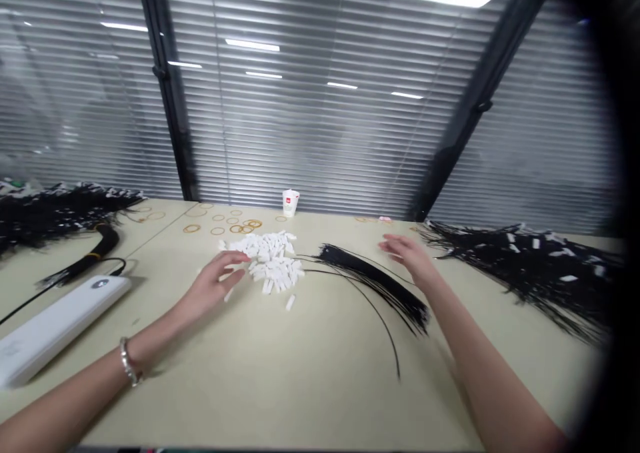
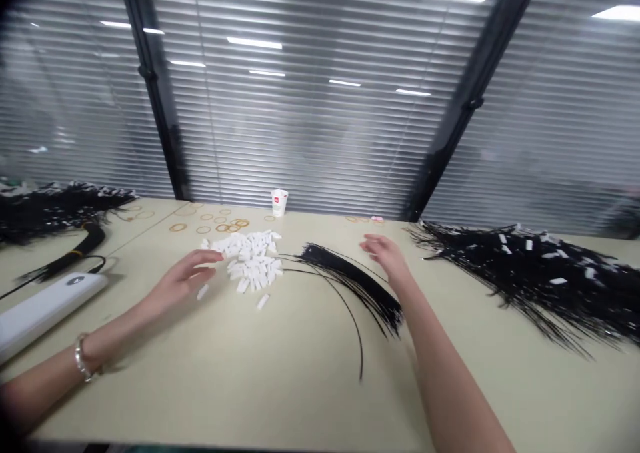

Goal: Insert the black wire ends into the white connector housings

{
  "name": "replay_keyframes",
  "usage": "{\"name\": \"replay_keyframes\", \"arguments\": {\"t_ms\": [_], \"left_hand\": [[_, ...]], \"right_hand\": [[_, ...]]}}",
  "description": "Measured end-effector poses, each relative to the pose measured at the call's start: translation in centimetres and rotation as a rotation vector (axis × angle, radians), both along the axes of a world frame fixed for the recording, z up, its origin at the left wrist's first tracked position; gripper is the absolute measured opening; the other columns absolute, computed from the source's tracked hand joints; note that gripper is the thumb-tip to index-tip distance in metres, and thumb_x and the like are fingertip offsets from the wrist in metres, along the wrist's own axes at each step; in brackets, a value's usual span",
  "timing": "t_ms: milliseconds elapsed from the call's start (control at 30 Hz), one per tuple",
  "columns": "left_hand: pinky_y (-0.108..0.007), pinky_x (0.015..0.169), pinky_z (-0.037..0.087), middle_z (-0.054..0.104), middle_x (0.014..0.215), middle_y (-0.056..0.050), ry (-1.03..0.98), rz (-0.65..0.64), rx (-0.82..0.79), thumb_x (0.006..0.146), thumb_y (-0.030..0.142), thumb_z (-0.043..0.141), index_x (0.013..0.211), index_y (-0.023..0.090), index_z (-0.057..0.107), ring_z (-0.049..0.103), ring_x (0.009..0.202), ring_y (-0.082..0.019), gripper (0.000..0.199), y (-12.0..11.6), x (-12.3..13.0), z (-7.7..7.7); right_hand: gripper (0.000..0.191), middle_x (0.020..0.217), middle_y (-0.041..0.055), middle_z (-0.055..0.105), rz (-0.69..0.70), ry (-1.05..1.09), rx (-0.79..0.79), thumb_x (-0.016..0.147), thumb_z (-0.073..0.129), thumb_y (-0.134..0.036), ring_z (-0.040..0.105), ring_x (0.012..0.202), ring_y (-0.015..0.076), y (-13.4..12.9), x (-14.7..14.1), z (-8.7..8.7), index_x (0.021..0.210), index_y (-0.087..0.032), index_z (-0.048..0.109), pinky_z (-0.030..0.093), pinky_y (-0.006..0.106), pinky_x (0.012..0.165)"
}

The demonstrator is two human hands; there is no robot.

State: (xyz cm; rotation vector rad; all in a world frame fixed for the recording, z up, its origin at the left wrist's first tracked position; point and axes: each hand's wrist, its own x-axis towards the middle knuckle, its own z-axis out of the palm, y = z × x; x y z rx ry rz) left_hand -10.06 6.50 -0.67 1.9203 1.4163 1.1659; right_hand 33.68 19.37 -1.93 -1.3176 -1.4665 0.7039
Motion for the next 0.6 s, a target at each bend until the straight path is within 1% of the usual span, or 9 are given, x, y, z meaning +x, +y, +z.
{"name": "replay_keyframes", "arguments": {"t_ms": [67, 133, 233, 333, 500, 600], "left_hand": [[-0.043, 0.104, 0.035, 0.053, 0.124, -0.006, 0.146, -0.056, 0.068, 0.084, 0.034, 0.051, 0.107, 0.024, 0.06, 0.047, 0.118, -0.024, 0.027, 0.0, 0.2, -0.5], [-0.042, 0.106, 0.031, 0.052, 0.125, -0.006, 0.28, -0.101, 0.115, 0.083, 0.028, 0.052, 0.112, 0.025, 0.059, 0.044, 0.12, -0.023, 0.03, -0.1, 0.5, -1.1], [-0.04, 0.106, 0.031, 0.052, 0.126, -0.005, 0.438, -0.145, 0.152, 0.083, 0.023, 0.051, 0.119, 0.025, 0.055, 0.043, 0.12, -0.022, 0.036, 0.0, 0.6, -1.8], [-0.04, 0.101, 0.034, 0.054, 0.122, -0.006, 0.54, -0.138, 0.158, 0.083, 0.024, 0.052, 0.119, 0.025, 0.055, 0.044, 0.116, -0.023, 0.036, 0.2, 0.5, -2.2], [-0.046, 0.093, 0.035, 0.05, 0.12, -0.009, 0.615, 0.002, 0.149, 0.079, 0.034, 0.056, 0.121, 0.025, 0.053, 0.041, 0.11, -0.028, 0.043, 0.5, -0.2, -2.5], [-0.043, 0.087, 0.038, 0.051, 0.116, -0.01, 0.622, 0.065, 0.155, 0.076, 0.039, 0.057, 0.118, 0.026, 0.056, 0.045, 0.103, -0.028, 0.044, 0.3, -0.4, -2.4]], "right_hand": [[0.028, 0.111, 0.0076, 0.057, 0.098, -0.222, -0.012, 0.088, 0.052, -0.032, 0.057, 0.096, 0.0182, -0.7, -3.3, -1.1, 0.11, -0.015, 0.056, 0.048, 0.04, 0.083], [0.026, 0.114, 0.0079, 0.056, 0.19, -0.411, 0.018, 0.089, 0.052, -0.032, 0.056, 0.1, 0.0187, -1.9, -6.4, -2.3, 0.109, -0.016, 0.057, 0.047, 0.041, 0.086], [0.027, 0.117, 0.0081, 0.055, 0.297, -0.62, 0.073, 0.088, 0.052, -0.033, 0.054, 0.103, 0.0196, -3.3, -9.4, -3.7, 0.11, -0.017, 0.056, 0.045, 0.042, 0.088], [0.027, 0.115, 0.008, 0.056, 0.326, -0.754, 0.101, 0.088, 0.052, -0.033, 0.055, 0.1, 0.0192, -3.1, -10.2, -4.3, 0.11, -0.016, 0.056, 0.046, 0.041, 0.086], [0.028, 0.108, 0.0071, 0.058, 0.337, -0.897, 0.116, 0.089, 0.052, -0.032, 0.058, 0.091, 0.017, -1.5, -9.7, -4.4, 0.11, -0.014, 0.055, 0.05, 0.037, 0.078], [0.028, 0.109, 0.0073, 0.057, 0.314, -0.989, 0.158, 0.089, 0.051, -0.032, 0.058, 0.092, 0.0171, -1.9, -10.1, -4.0, 0.11, -0.014, 0.055, 0.05, 0.037, 0.079]]}}
